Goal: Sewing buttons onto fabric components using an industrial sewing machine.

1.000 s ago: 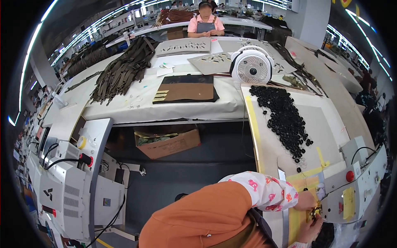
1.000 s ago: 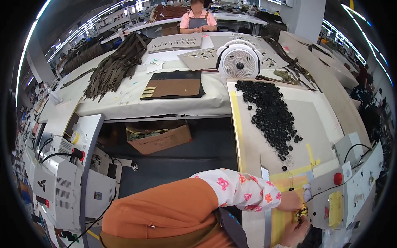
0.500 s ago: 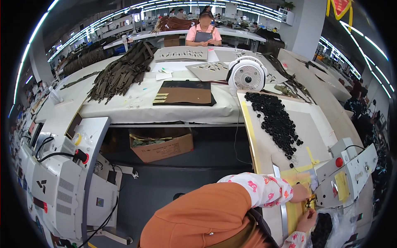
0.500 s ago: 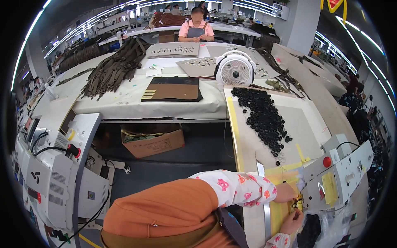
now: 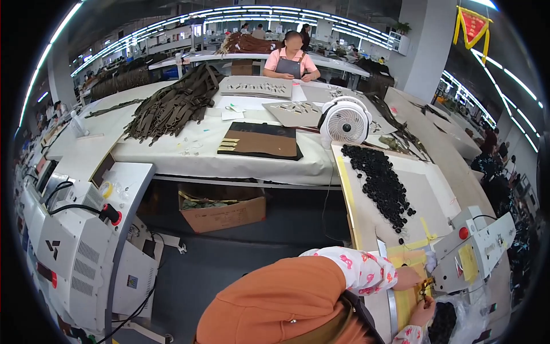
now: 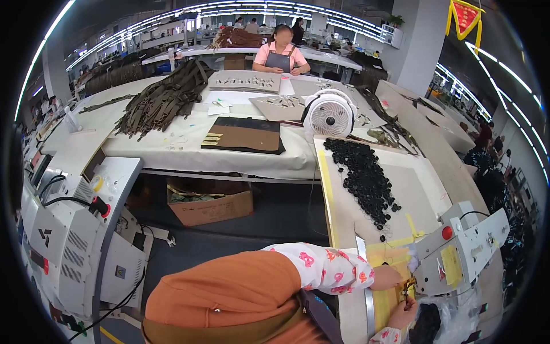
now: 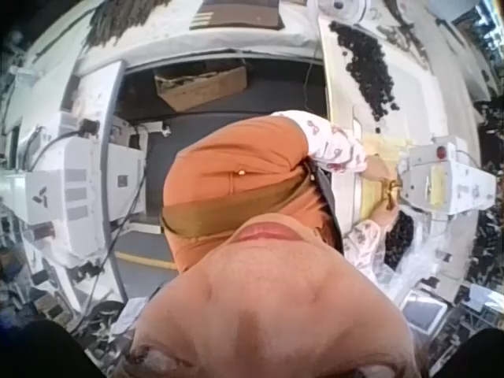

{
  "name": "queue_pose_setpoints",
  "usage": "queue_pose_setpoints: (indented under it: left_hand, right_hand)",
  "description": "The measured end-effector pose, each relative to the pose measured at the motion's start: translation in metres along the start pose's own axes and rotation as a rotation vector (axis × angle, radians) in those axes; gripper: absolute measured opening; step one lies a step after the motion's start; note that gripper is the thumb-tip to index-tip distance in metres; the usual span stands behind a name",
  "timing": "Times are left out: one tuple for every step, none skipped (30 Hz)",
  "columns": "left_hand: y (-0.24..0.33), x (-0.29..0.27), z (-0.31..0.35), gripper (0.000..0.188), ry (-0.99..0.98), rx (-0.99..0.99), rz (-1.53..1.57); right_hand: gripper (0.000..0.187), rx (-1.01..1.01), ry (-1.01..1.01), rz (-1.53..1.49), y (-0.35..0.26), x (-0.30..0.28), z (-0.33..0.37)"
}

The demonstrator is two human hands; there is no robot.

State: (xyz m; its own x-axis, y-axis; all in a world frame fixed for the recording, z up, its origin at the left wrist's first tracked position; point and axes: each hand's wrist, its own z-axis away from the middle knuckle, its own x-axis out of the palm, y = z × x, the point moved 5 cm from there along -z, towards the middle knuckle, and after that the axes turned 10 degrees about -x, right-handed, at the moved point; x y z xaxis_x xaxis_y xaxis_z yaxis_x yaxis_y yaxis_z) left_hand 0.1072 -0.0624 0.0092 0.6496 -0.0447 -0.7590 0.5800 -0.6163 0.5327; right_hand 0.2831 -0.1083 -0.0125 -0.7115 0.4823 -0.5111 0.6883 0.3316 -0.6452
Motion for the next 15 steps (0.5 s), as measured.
queue_pose_setpoints:
  left_hand:
    - [0.001,-0.001,0.003,0.014,-0.004,-0.023,-0.026]
    - [0.000,0.001,0.004,0.014,0.000,-0.015,-0.028]
    - [-0.001,0.001,0.006,0.015,0.032,-0.006,-0.025]
    - [-0.001,0.001,0.008,0.015,0.062,0.003,-0.021]
    - [-0.001,0.003,0.009,0.015,0.060,0.010,-0.026]
    - [0.001,0.003,0.009,0.015,0.043,-0.002,-0.024]
    - [0.003,0.004,0.010,0.016,0.022,-0.014,-0.020]
    - [0.004,0.005,0.010,0.016,0.005,-0.001,-0.015]
    - [0.004,0.005,0.009,0.016,-0.002,0.002,-0.032]
    - [0.005,0.006,0.008,0.016,-0.017,0.011,-0.043]
    - [0.005,0.004,0.009,0.016,-0.025,-0.008,-0.027]
    - [0.004,0.000,0.009,0.016,-0.051,-0.018,-0.004]
    - [0.000,0.000,0.009,0.015,-0.032,0.002,0.002]
    - [-0.001,-0.003,0.007,0.016,-0.063,0.005,-0.021]
    - [-0.003,-0.004,0.003,0.017,-0.050,0.035,0.004]
  right_hand:
    - [0.015,-0.007,0.007,0.002,0.004,-0.001,0.001]
    - [0.016,0.013,-0.007,-0.049,0.009,0.000,0.002]
    - [0.018,0.032,-0.021,-0.104,0.012,0.001,0.003]
    - [0.018,0.029,-0.013,-0.107,0.016,0.000,0.004]
    - [0.017,0.046,-0.012,-0.158,0.020,0.000,0.007]
    - [0.016,0.066,-0.008,-0.204,0.022,-0.002,0.009]
    - [0.016,0.075,0.004,-0.199,0.023,-0.004,0.012]
    - [0.016,0.117,-0.008,-0.238,0.025,-0.004,0.014]
    - [0.015,0.161,-0.018,-0.274,0.024,-0.004,0.015]
    - [0.015,0.124,0.002,-0.300,0.021,-0.004,0.015]
    - [0.014,0.104,0.028,-0.315,0.020,-0.005,0.018]
    - [0.014,0.108,0.015,-0.262,0.002,-0.006,0.017]
    - [0.014,0.164,-0.008,-0.237,-0.014,-0.007,0.017]
    - [0.015,0.231,0.005,-0.282,-0.018,-0.005,0.018]
    - [0.016,0.154,0.027,-0.257,-0.011,-0.004,0.016]
